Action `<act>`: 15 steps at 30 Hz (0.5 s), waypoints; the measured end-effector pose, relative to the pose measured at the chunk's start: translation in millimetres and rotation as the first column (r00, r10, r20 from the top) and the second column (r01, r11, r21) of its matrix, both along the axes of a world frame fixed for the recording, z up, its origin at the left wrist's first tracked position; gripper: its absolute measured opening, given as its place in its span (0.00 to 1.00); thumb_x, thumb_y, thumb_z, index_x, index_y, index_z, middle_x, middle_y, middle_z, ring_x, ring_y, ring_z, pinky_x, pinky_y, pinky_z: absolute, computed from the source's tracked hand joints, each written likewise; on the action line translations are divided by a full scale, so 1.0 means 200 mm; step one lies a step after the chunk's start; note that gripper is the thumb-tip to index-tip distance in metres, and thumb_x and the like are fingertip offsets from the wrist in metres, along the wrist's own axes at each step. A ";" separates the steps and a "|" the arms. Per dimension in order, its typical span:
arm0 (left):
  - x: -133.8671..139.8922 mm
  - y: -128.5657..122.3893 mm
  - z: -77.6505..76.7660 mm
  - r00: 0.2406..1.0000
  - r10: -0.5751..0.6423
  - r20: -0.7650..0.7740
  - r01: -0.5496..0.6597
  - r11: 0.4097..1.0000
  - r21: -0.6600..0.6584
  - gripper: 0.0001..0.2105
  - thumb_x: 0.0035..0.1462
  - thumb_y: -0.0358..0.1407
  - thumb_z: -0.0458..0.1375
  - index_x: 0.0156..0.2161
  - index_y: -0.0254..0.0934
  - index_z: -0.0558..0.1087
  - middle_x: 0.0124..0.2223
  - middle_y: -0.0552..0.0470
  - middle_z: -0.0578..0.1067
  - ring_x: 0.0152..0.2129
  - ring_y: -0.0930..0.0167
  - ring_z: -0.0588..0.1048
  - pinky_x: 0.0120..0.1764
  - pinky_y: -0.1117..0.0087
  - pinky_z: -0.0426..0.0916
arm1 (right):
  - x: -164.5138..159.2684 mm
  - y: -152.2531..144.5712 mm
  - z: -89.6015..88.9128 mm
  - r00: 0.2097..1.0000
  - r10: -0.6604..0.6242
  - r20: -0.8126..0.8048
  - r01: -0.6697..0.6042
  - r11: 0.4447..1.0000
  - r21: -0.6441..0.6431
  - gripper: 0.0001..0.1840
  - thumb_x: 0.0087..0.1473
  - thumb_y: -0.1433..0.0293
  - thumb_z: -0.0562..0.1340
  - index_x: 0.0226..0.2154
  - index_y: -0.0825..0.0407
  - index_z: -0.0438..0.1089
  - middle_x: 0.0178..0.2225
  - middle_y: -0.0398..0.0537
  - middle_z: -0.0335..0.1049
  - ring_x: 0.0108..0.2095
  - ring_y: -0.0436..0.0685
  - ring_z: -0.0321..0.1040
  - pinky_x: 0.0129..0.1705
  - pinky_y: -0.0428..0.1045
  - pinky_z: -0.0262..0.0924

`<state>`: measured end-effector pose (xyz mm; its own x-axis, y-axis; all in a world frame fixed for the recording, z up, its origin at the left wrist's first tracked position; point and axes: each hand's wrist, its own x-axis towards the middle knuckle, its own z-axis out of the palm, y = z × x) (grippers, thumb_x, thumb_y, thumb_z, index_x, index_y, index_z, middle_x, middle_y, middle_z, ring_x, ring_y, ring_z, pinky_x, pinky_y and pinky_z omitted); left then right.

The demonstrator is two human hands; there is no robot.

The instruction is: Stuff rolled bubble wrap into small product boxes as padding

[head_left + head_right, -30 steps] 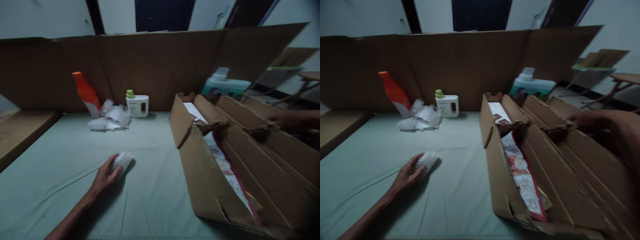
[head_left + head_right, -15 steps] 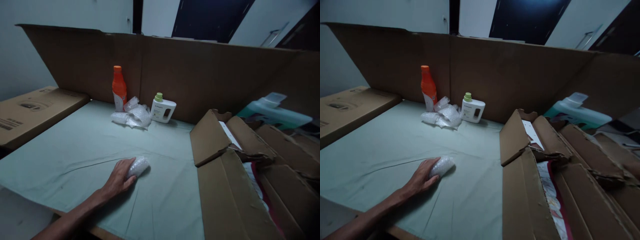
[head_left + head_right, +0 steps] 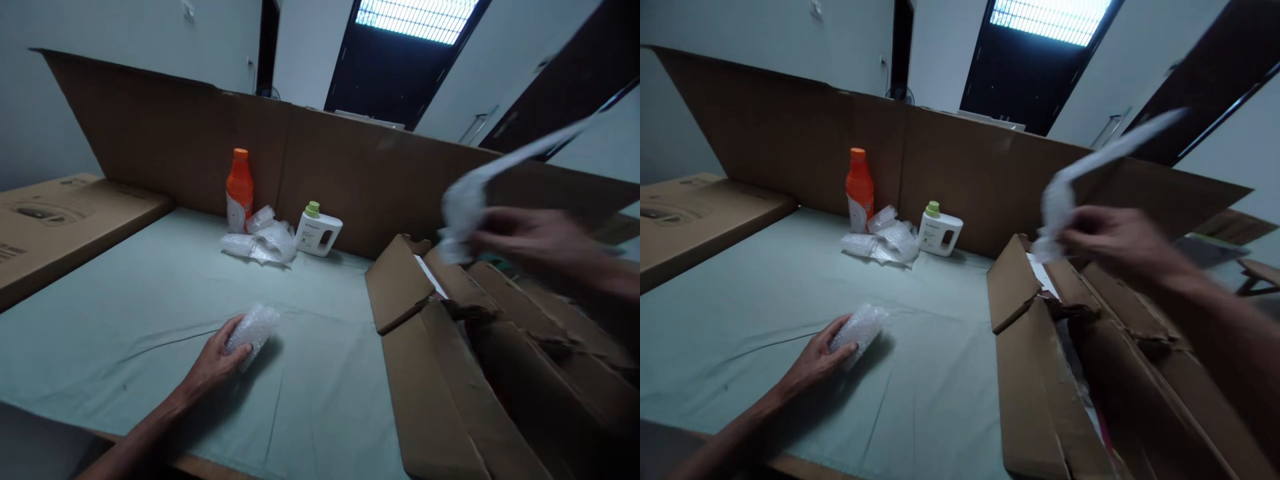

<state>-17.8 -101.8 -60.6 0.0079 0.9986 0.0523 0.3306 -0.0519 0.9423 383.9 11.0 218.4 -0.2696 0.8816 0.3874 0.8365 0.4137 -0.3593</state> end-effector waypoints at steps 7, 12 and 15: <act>-0.21 -0.02 0.01 0.995 0.095 0.023 -0.095 0.995 0.003 0.27 0.52 0.46 0.59 0.55 0.37 0.73 0.53 0.41 0.79 0.46 0.57 0.79 0.49 0.58 0.75 | -0.81 0.53 -0.49 0.971 0.135 0.197 -0.071 0.950 -0.304 0.07 0.53 0.69 0.63 0.25 0.52 0.69 0.23 0.40 0.69 0.27 0.52 0.70 0.29 0.46 0.61; -0.36 0.04 0.05 0.986 0.164 -0.010 -0.164 0.985 -0.050 0.30 0.52 0.48 0.58 0.56 0.33 0.72 0.53 0.40 0.79 0.47 0.58 0.79 0.50 0.60 0.75 | -1.10 0.94 -0.68 0.937 0.020 0.348 0.061 0.973 -0.220 0.10 0.58 0.65 0.67 0.38 0.55 0.74 0.38 0.47 0.75 0.39 0.56 0.73 0.43 0.52 0.68; -0.42 0.11 0.09 0.983 0.170 -0.066 -0.173 0.984 -0.040 0.30 0.52 0.49 0.57 0.57 0.33 0.72 0.54 0.41 0.79 0.47 0.58 0.79 0.49 0.61 0.75 | -1.16 1.06 -0.78 0.932 -0.052 0.358 0.106 0.985 -0.133 0.16 0.65 0.62 0.62 0.50 0.53 0.71 0.51 0.52 0.72 0.48 0.58 0.72 0.51 0.59 0.68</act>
<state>-101.2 -80.7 -41.6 -0.1622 0.9867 0.0112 0.3892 0.0535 0.9196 152.6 222.5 63.2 -0.2917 0.9455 0.1448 0.9480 0.3059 -0.0878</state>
